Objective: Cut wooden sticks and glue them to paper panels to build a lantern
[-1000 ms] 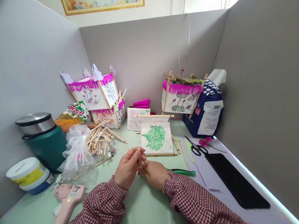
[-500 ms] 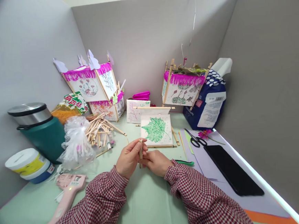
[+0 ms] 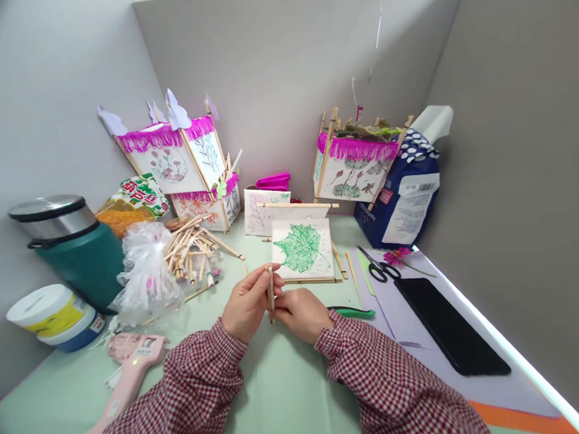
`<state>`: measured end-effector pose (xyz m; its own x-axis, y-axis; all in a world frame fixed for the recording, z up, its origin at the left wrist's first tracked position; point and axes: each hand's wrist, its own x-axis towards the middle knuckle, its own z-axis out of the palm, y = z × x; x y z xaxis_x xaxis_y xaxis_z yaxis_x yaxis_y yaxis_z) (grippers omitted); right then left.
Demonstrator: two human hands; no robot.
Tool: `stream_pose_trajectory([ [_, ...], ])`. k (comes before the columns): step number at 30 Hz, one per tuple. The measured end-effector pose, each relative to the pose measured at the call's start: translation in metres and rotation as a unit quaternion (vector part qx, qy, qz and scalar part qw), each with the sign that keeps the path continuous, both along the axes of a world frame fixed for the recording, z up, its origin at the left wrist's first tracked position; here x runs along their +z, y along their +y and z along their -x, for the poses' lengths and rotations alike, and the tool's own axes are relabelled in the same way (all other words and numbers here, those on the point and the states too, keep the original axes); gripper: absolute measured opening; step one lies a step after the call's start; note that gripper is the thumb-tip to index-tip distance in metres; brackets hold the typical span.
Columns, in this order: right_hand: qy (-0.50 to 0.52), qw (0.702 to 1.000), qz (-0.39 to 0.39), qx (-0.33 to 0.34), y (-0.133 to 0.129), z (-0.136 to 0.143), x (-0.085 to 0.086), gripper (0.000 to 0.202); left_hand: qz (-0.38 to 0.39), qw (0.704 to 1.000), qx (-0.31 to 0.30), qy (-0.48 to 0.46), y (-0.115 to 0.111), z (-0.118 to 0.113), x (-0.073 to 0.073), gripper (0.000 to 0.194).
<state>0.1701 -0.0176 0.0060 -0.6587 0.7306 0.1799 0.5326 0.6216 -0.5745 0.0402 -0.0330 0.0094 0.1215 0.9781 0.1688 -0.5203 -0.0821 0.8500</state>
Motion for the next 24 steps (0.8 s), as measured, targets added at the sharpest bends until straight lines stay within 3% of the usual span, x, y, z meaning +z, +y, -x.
stream_pose_trajectory([
  [24, -0.028, 0.998, -0.002, -0.051, -0.0043, 0.0026, 0.0005, 0.013, 0.002, 1.0, -0.002, -0.015, -0.004, -0.0038, 0.0027, 0.033],
])
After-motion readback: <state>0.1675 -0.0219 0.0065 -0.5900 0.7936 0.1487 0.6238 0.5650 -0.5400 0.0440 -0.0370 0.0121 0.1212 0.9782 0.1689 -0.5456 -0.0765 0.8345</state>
